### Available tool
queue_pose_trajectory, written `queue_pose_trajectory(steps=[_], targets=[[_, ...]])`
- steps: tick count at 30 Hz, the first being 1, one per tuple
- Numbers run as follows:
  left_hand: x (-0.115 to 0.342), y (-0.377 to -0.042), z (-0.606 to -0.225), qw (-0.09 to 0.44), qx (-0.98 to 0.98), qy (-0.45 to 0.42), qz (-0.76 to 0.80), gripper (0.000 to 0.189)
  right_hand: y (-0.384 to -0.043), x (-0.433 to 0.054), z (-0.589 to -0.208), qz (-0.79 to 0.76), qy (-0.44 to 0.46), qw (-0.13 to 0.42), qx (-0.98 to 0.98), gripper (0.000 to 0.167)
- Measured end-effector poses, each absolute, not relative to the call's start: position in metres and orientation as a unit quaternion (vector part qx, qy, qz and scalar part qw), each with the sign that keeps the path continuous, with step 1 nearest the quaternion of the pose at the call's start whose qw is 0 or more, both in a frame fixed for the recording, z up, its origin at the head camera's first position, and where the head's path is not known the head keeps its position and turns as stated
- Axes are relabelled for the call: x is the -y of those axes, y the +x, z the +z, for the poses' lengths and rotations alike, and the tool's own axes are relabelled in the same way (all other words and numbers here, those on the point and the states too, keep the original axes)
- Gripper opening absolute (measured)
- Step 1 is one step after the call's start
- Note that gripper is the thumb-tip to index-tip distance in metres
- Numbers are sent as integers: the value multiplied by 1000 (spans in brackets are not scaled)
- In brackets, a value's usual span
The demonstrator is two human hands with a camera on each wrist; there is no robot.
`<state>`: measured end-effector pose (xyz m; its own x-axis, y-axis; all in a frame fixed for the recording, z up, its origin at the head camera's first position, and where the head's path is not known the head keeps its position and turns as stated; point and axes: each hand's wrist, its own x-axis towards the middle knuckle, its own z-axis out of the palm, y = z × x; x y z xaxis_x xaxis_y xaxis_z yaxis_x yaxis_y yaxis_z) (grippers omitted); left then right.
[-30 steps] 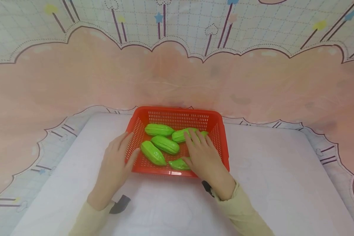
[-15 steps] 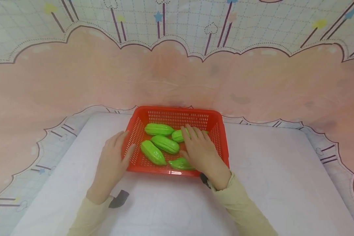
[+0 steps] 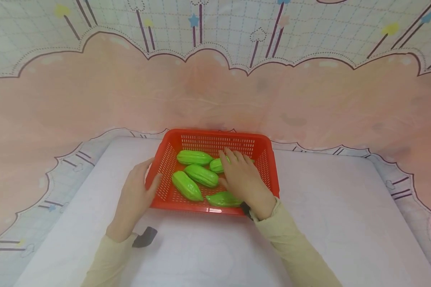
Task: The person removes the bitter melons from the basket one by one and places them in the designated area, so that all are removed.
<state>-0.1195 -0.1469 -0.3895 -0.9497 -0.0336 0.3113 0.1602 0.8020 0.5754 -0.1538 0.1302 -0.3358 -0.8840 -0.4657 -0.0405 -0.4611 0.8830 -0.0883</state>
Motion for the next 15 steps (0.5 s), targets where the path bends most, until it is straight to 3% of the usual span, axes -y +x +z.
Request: queue_pose_trajectory(steps=[15], targets=[[156, -126, -402, 126, 900, 5, -418, 53, -170, -125, -342, -63, -257, 46, -963, 76]])
